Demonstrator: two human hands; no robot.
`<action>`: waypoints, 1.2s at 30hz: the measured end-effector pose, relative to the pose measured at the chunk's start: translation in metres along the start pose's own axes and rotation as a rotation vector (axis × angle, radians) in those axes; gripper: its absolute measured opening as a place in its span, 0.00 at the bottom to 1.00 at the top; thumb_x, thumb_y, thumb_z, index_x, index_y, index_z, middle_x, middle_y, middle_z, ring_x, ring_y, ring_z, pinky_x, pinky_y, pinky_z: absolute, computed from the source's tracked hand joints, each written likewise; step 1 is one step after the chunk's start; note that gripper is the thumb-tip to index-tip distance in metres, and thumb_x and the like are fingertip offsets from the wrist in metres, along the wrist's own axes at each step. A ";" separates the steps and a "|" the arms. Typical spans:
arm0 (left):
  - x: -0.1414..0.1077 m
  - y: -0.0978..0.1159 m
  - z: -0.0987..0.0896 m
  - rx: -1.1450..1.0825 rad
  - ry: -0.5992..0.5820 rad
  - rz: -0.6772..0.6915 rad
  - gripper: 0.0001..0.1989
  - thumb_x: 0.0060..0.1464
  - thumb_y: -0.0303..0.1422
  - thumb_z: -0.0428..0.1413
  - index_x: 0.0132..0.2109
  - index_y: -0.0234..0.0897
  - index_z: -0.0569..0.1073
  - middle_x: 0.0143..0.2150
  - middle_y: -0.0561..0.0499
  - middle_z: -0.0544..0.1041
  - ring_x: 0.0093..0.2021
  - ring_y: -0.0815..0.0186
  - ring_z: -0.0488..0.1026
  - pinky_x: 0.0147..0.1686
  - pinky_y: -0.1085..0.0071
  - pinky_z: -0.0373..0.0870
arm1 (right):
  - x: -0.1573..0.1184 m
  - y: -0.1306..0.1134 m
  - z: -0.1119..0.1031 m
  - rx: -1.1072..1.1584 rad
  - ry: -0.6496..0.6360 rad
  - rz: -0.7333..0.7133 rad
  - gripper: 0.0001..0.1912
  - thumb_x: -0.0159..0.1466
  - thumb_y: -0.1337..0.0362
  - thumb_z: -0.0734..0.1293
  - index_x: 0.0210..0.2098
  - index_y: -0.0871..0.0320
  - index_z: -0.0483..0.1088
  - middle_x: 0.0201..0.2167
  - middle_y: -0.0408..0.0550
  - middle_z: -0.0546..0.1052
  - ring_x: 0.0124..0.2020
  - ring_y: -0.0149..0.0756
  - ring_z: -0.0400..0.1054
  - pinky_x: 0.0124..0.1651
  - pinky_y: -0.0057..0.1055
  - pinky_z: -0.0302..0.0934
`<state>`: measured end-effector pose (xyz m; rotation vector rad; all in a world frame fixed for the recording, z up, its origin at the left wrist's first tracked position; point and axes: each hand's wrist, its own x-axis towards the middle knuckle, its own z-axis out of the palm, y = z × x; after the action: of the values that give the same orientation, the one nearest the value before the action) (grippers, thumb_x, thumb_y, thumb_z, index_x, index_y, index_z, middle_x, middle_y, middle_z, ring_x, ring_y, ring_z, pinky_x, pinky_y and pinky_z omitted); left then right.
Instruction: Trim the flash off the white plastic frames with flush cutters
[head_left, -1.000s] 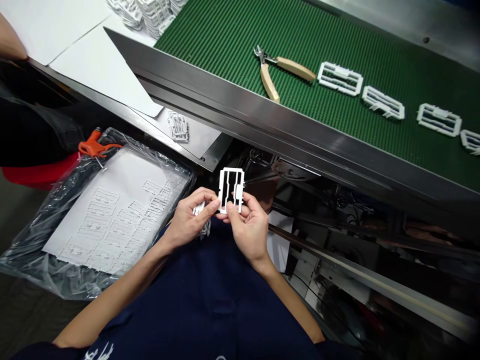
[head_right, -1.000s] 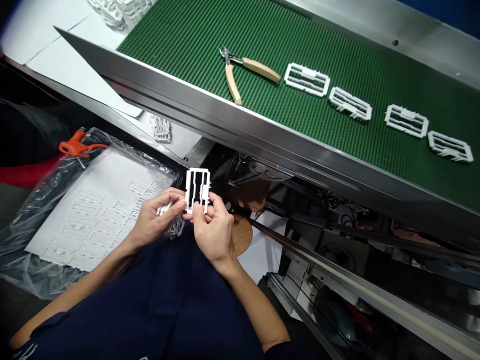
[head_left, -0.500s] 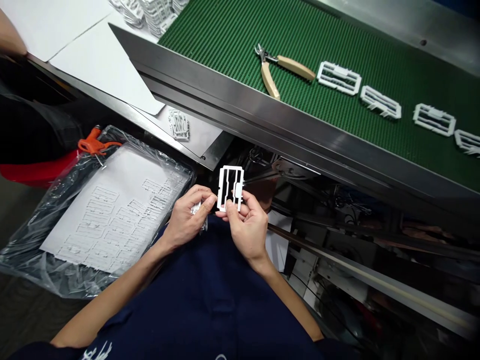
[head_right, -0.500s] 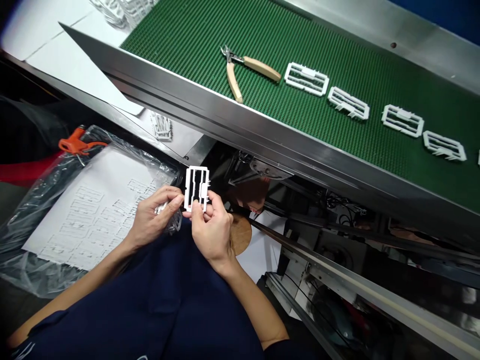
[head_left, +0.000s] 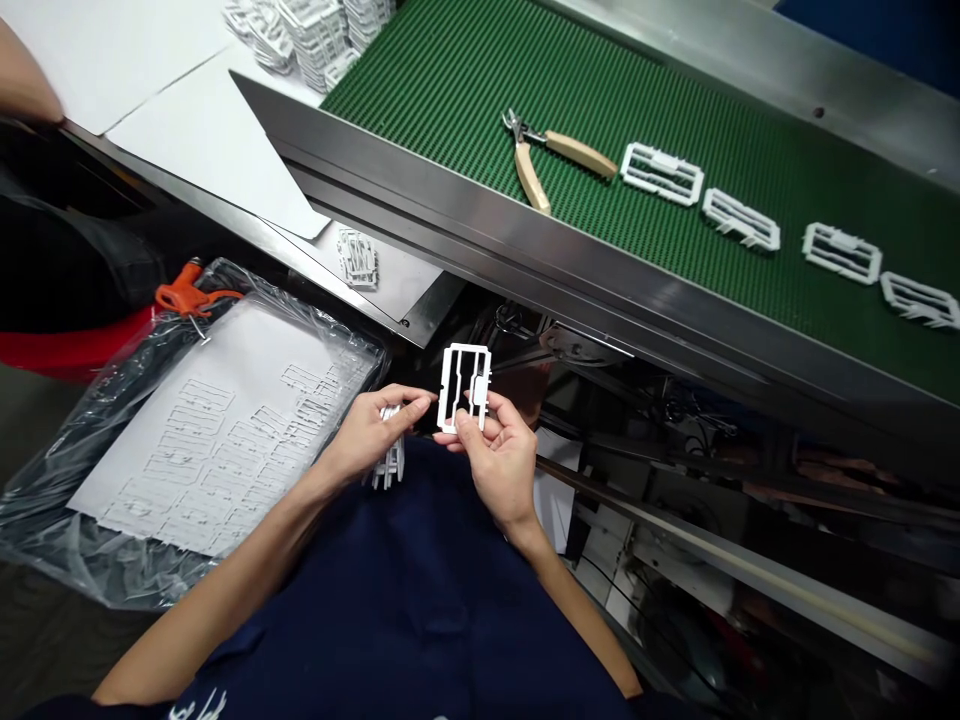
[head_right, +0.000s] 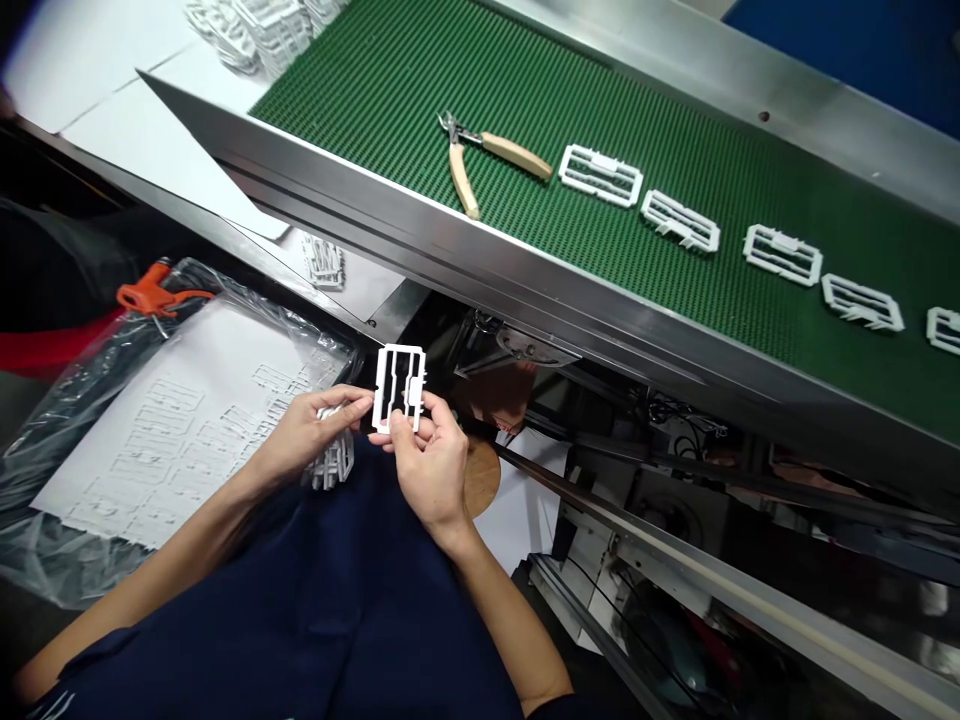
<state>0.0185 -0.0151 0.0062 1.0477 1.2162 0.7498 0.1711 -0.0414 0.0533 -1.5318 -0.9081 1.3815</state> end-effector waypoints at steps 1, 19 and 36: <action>0.001 0.005 0.000 -0.056 -0.007 -0.003 0.13 0.54 0.41 0.56 0.37 0.35 0.77 0.37 0.49 0.73 0.31 0.66 0.68 0.32 0.71 0.65 | 0.000 0.000 0.000 0.008 -0.008 0.005 0.17 0.61 0.61 0.66 0.47 0.61 0.64 0.28 0.46 0.78 0.28 0.34 0.75 0.30 0.24 0.70; 0.014 0.038 0.005 -0.237 -0.017 0.005 0.11 0.52 0.37 0.60 0.30 0.33 0.73 0.30 0.51 0.71 0.29 0.69 0.65 0.28 0.75 0.62 | -0.004 0.001 -0.004 0.062 -0.078 0.030 0.20 0.62 0.59 0.65 0.51 0.61 0.63 0.30 0.48 0.79 0.29 0.34 0.75 0.32 0.26 0.70; 0.022 0.039 0.010 -0.328 0.088 -0.099 0.12 0.45 0.37 0.64 0.30 0.33 0.74 0.25 0.52 0.70 0.23 0.69 0.66 0.21 0.77 0.61 | 0.006 0.001 -0.017 -0.833 -0.132 -0.640 0.24 0.60 0.68 0.64 0.56 0.56 0.65 0.63 0.51 0.58 0.64 0.45 0.50 0.63 0.47 0.51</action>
<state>0.0356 0.0165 0.0339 0.6862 1.1627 0.8904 0.1886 -0.0379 0.0507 -1.4924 -2.0139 0.6478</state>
